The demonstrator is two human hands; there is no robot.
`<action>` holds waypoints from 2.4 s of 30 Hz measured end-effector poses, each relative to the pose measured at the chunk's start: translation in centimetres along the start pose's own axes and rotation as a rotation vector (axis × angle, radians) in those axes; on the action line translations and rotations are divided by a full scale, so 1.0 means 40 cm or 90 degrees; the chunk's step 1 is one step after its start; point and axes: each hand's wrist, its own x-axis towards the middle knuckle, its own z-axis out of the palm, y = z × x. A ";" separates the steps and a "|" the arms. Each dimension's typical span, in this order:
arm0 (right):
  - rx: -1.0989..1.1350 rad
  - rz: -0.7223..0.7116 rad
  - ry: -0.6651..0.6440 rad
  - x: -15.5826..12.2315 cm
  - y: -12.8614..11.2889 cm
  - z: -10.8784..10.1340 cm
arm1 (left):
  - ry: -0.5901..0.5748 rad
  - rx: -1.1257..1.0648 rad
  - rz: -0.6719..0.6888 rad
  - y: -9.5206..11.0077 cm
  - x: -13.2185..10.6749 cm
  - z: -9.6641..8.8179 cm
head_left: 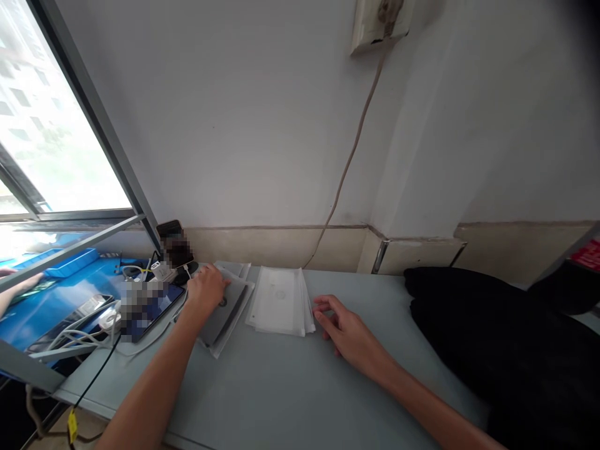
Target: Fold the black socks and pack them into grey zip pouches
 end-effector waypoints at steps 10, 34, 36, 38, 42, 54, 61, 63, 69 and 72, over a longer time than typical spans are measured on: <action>-0.053 -0.023 -0.040 -0.011 -0.023 -0.012 | -0.133 -0.570 0.196 -0.028 -0.057 -0.176; 0.170 -0.054 -0.078 -0.051 -0.058 0.005 | -0.446 -0.653 0.464 0.189 -0.178 -0.011; 0.154 -0.053 -0.044 -0.052 -0.059 0.007 | -0.439 -0.663 0.466 0.199 -0.191 0.003; 0.135 -0.069 -0.024 -0.051 -0.060 0.004 | -0.422 -0.671 0.465 0.209 -0.202 0.011; 0.114 -0.102 -0.045 -0.049 -0.063 -0.006 | -0.363 -0.679 0.478 0.224 -0.208 0.016; 0.125 -0.046 -0.162 -0.057 -0.060 -0.020 | -0.129 -0.656 0.359 0.057 -0.027 -0.058; 0.105 -0.085 -0.141 -0.060 -0.056 -0.034 | -0.196 -0.690 0.329 0.047 -0.033 -0.067; 0.109 -0.109 -0.106 -0.061 -0.066 -0.038 | -0.232 -0.699 0.355 0.071 -0.051 -0.060; 0.175 -0.134 -0.178 -0.073 -0.101 -0.033 | -0.354 -0.736 0.444 0.154 -0.125 -0.033; 0.225 -0.111 -0.182 -0.074 -0.101 -0.032 | -0.326 -0.737 0.437 0.182 -0.152 -0.025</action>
